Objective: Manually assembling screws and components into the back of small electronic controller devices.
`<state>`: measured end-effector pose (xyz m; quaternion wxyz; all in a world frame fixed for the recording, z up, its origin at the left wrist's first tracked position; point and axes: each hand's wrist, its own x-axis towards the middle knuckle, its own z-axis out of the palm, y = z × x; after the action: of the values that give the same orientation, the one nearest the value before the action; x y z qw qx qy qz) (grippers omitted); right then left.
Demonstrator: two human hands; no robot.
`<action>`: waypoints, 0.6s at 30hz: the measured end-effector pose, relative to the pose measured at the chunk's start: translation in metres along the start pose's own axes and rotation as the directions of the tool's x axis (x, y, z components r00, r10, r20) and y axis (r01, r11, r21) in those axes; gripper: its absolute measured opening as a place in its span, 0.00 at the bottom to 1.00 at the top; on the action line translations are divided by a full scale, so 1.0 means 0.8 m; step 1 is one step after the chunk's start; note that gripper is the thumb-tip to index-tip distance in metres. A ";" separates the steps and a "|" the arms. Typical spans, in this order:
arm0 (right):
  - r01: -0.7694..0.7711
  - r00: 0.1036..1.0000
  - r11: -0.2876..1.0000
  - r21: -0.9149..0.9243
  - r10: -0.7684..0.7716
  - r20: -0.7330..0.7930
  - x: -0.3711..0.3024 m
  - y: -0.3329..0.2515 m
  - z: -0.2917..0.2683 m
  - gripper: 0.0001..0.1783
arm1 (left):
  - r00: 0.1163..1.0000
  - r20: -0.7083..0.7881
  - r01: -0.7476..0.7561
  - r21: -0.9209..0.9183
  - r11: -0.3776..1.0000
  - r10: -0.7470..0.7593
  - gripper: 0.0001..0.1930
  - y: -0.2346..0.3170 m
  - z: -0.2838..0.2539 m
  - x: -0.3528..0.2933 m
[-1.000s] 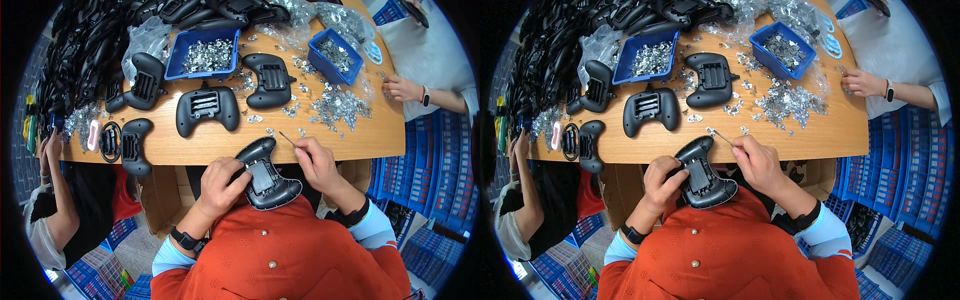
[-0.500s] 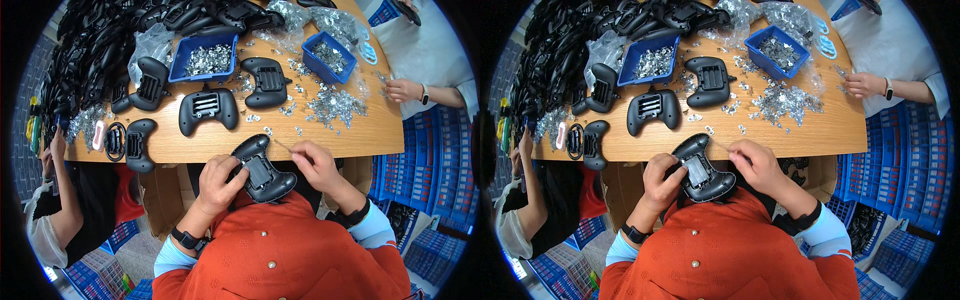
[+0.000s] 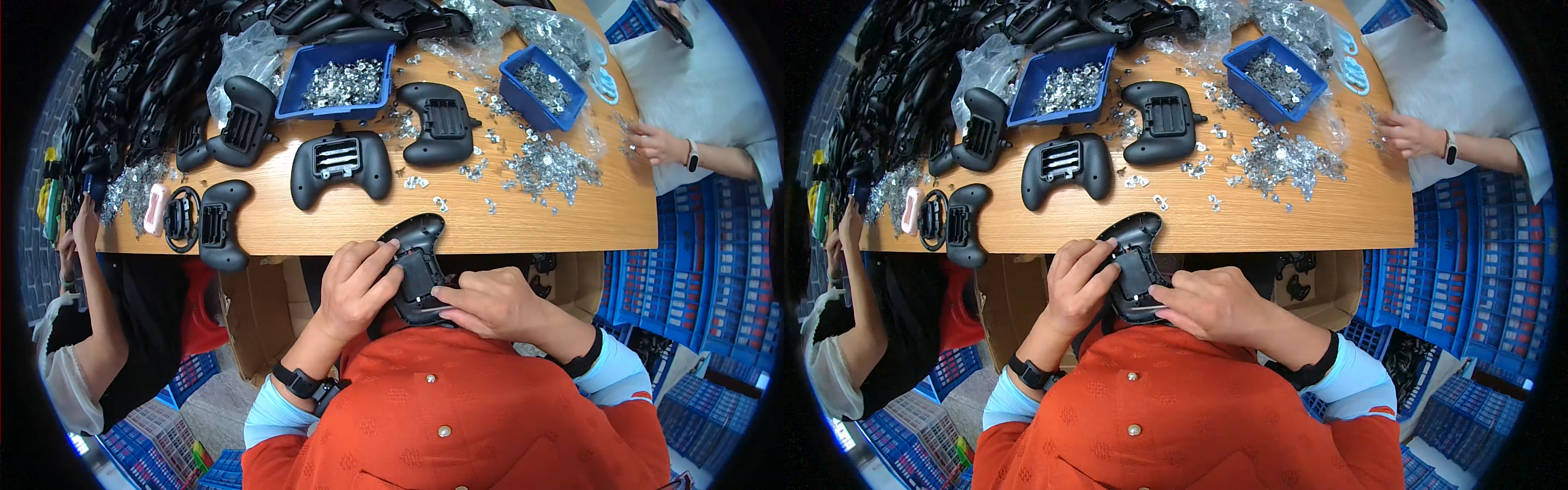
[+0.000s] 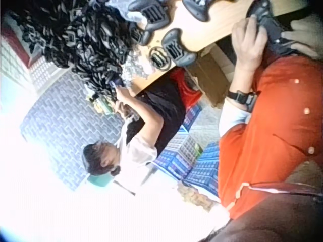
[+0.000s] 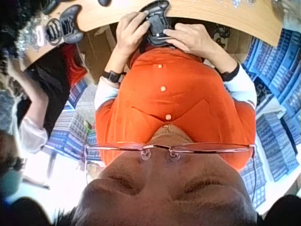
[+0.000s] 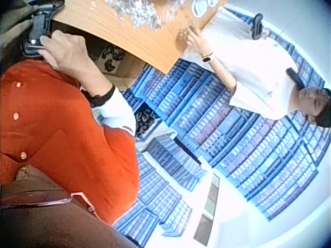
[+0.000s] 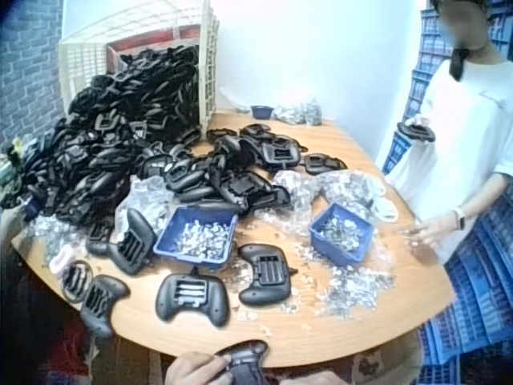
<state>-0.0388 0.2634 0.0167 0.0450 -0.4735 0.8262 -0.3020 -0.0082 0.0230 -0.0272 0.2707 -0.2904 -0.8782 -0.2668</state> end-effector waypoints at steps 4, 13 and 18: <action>0.098 0.993 0.988 -0.122 -0.105 -0.053 -0.005 0.001 0.000 0.12 | 1.000 0.001 -0.018 0.002 1.000 0.018 0.11 -0.004 0.007 0.003; 0.219 0.966 0.930 -0.297 -0.250 -0.071 -0.006 -0.006 0.025 0.08 | 1.000 -0.003 0.004 -0.082 0.997 -0.004 0.08 -0.022 0.021 -0.024; 0.050 0.931 0.967 -0.249 -0.135 -0.338 -0.022 -0.034 0.014 0.11 | 0.990 -0.045 -0.142 -0.189 0.972 0.135 0.13 -0.023 0.015 -0.008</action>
<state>-0.0043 0.2623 0.0185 -0.1746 -0.4522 0.8275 -0.2833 -0.0198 0.0153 -0.0456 0.2734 -0.3714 -0.8216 -0.3351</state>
